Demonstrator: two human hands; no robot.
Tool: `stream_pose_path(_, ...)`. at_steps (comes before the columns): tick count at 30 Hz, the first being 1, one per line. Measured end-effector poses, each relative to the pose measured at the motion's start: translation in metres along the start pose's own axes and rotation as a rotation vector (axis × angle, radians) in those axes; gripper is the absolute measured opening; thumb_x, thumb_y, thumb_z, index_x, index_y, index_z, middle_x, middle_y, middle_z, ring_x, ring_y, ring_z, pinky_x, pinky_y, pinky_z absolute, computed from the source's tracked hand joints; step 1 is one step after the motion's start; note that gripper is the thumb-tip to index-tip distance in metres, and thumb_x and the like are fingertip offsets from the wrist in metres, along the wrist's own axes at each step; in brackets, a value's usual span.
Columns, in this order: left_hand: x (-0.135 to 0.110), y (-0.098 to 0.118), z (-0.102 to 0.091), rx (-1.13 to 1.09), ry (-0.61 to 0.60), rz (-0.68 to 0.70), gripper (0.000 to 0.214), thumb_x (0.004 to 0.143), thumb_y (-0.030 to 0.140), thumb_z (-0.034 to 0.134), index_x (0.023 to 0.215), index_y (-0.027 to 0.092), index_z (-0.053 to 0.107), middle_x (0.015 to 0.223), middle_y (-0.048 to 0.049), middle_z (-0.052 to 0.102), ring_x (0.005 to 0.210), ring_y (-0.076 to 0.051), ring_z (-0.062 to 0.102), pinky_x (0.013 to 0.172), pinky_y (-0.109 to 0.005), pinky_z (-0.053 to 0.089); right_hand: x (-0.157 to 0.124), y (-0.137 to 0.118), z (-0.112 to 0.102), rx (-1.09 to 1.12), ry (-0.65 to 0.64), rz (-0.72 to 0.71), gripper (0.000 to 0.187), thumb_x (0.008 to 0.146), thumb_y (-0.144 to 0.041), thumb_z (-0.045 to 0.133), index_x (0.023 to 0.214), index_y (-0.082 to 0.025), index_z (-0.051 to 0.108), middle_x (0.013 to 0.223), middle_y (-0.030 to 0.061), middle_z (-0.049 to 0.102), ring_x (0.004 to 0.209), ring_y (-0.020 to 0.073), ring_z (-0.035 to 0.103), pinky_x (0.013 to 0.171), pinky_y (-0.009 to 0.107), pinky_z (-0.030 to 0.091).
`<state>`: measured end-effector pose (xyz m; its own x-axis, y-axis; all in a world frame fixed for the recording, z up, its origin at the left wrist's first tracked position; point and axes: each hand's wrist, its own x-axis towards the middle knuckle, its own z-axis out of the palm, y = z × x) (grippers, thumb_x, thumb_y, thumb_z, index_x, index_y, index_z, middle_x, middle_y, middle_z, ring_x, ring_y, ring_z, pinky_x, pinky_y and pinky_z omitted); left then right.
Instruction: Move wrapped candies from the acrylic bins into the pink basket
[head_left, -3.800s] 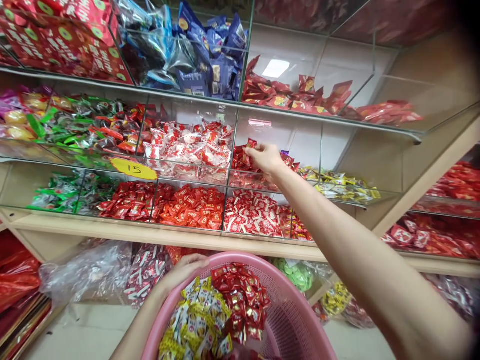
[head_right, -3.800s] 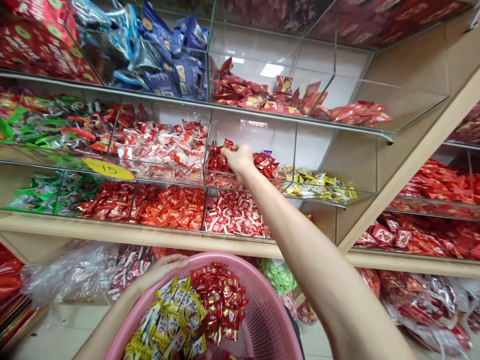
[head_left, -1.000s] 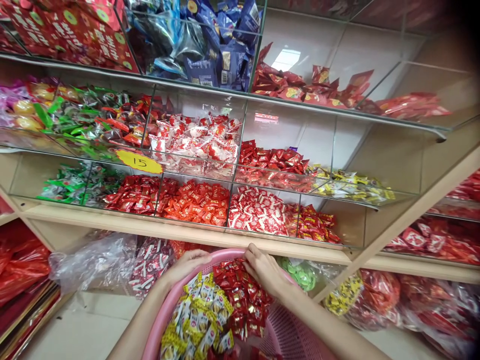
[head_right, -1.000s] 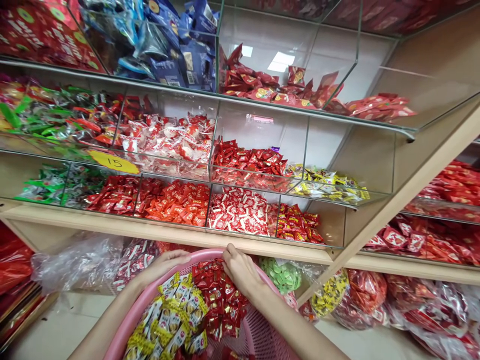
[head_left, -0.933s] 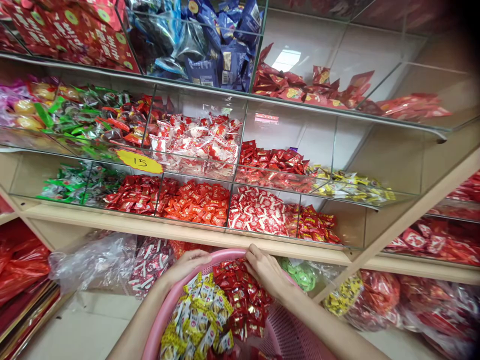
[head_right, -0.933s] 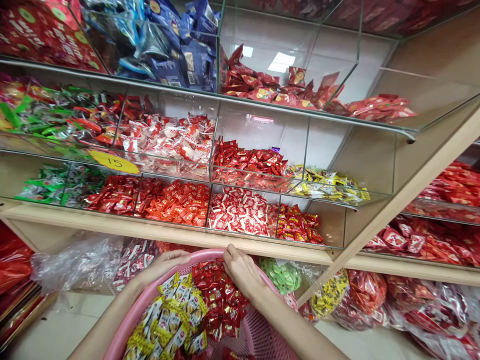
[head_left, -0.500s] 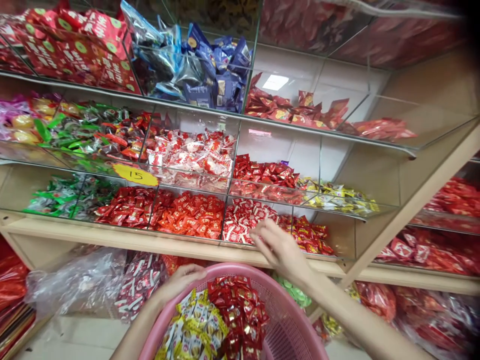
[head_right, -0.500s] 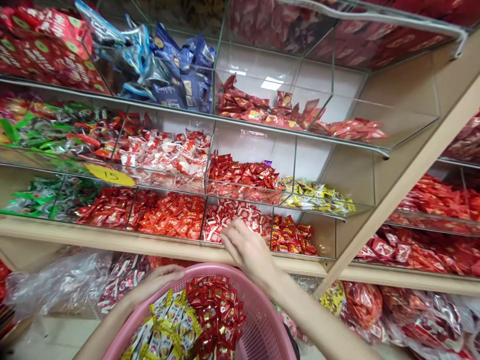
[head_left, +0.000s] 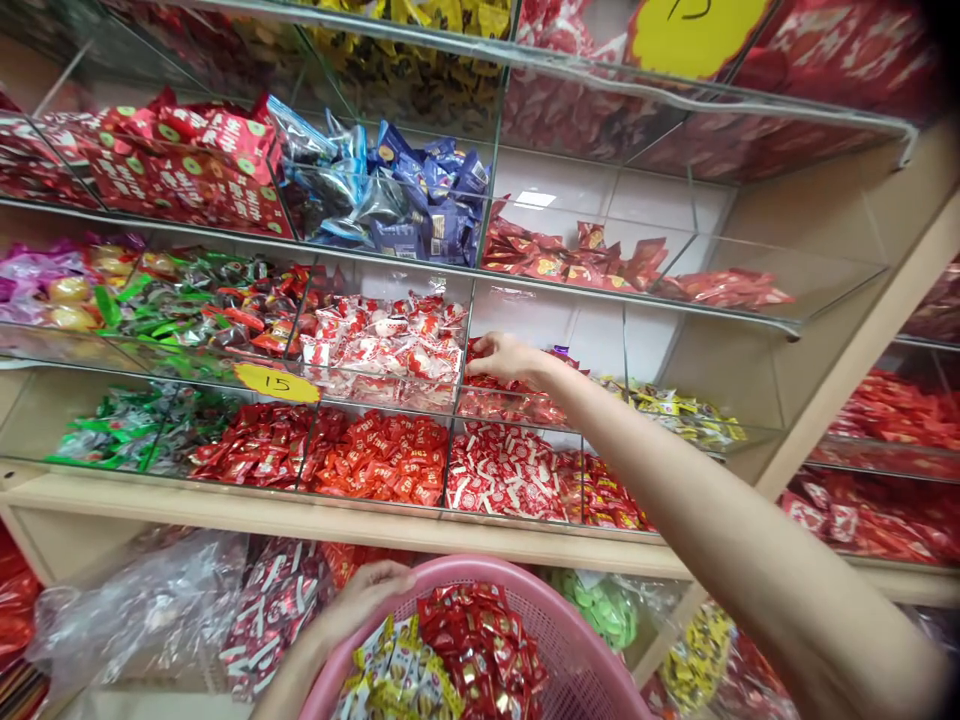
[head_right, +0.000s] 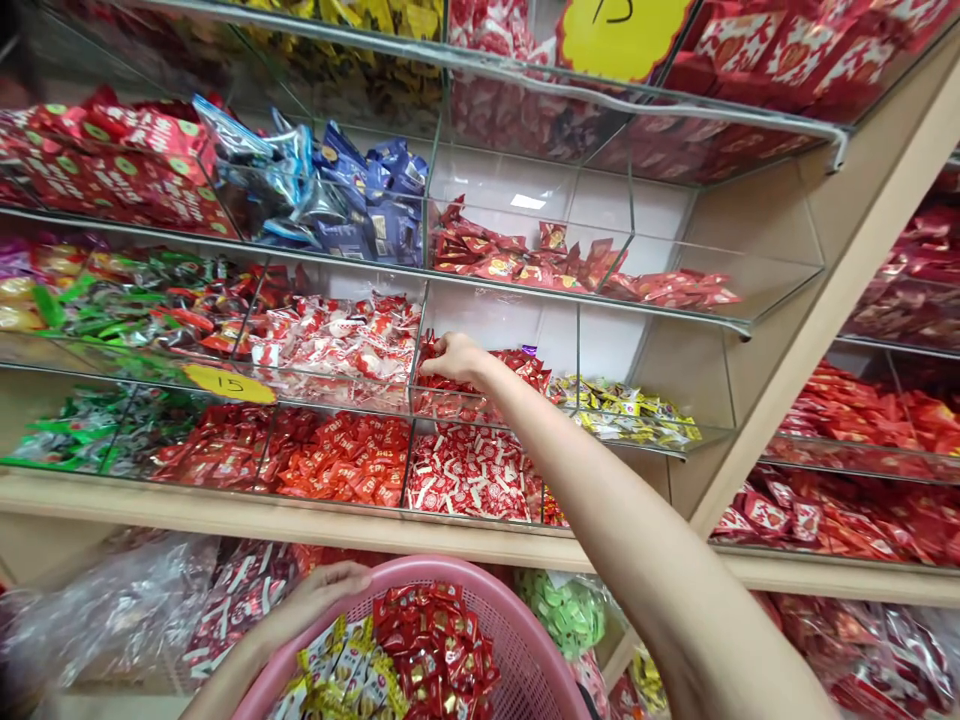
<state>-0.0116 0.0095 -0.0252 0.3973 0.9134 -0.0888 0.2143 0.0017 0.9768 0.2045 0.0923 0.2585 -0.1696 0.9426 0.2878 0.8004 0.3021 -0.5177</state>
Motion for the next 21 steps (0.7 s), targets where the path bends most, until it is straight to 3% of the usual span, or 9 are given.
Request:
stream_pose_path(3,0.001,-0.003,0.000,-0.003,0.002,0.005,0.038,0.066,0.046,0.059,0.083,0.012,0.066,0.086,-0.0062,0.064,0.087,-0.022,0.053,0.079,-0.028,0.037,0.006,-0.004,0.011,-0.054,-0.104,-0.010,0.038,0.058,-0.024,0.067,0.092,-0.013,0.054,0.073,-0.0009,0.056,0.055,0.0071,0.045,0.047,0.018,0.035)
stream_pose_path(9,0.002,-0.003,0.001,-0.020,0.001,0.008,0.037,0.067,0.045,0.059,0.083,0.012,0.065,0.083,-0.0059,0.064,0.084,-0.021,0.053,0.077,-0.028,0.037,0.022,0.006,0.020,-0.134,-0.009,0.050,0.035,0.059,-0.020,0.064,0.092,-0.015,0.051,0.062,-0.0042,0.052,0.050,0.0064,0.042,0.047,0.018,0.034)
stream_pose_path(14,0.000,0.003,0.002,-0.027,0.014,-0.010,0.037,0.066,0.045,0.060,0.082,0.012,0.065,0.083,-0.0058,0.064,0.084,-0.021,0.053,0.077,-0.027,0.037,0.031,0.013,0.021,-0.161,0.042,0.021,0.037,0.053,-0.023,0.069,0.085,-0.016,0.051,0.067,-0.0034,0.051,0.056,0.0069,0.043,0.053,0.018,0.035)
stream_pose_path(21,-0.001,0.004,0.002,-0.036,0.016,-0.013,0.037,0.065,0.045,0.060,0.081,0.012,0.066,0.082,-0.0057,0.064,0.084,-0.022,0.053,0.077,-0.028,0.037,0.016,0.008,0.012,-0.107,0.045,0.039,0.032,0.060,-0.017,0.063,0.089,-0.015,0.049,0.062,-0.0042,0.048,0.052,0.0066,0.041,0.049,0.018,0.035)
